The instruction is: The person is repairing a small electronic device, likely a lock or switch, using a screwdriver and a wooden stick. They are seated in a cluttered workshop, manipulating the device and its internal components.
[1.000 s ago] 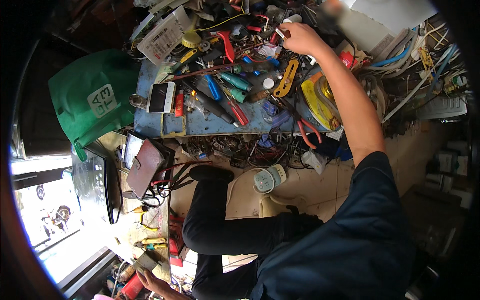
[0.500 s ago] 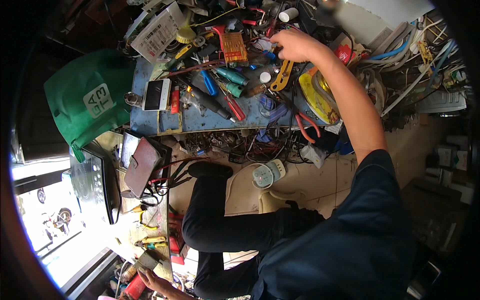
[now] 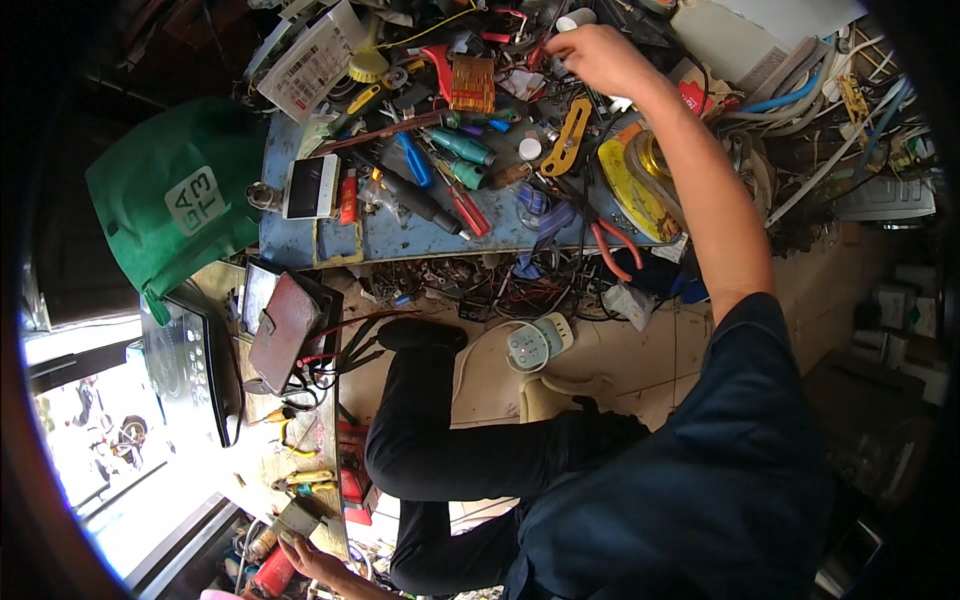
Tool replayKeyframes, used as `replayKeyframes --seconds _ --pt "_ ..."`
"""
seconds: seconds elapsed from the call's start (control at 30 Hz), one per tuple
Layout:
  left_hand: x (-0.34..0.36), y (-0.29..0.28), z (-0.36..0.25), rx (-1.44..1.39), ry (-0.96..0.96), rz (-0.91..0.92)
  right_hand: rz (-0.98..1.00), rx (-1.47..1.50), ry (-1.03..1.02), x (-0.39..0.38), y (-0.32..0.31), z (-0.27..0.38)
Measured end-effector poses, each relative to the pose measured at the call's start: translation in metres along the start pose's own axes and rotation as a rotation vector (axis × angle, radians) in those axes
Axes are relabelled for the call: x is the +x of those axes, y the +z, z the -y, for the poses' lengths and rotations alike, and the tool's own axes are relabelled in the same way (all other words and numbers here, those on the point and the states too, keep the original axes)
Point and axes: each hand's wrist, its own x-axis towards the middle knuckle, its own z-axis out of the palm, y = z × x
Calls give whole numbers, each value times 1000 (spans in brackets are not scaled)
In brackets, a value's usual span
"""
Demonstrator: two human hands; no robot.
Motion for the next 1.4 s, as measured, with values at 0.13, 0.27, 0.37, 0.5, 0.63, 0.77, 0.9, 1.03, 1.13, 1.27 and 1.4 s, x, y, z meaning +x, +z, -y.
replayKeyframes --seconds 0.13,0.27,0.37,0.5,0.63,0.77,0.9,1.03,1.13,1.27,1.4 --pt "11 -24 22 57 47 74 -15 -303 144 -18 -10 -19" --pt "16 -26 28 -47 -38 22 46 -351 206 -26 -4 -18" --pt "17 -27 28 -42 -13 52 124 -365 231 -22 -4 -15" --pt "19 -33 30 12 1 43 100 -337 205 -21 -2 -19" --pt "-3 -2 7 628 586 76 100 -249 184 -23 2 -22" --pt "-4 -5 6 488 498 68 97 -118 39 -32 8 -9" --pt "-2 -7 11 378 398 42 213 92 -22 -42 9 18" --pt "2 -5 19 275 297 30 164 81 -63 -42 15 17" --pt "5 -2 20 222 246 20 81 25 33 -42 11 16" --pt "6 1 20 177 208 14 23 -253 175 -15 9 2" --pt "7 2 17 140 184 11 180 -228 281 10 32 -5"
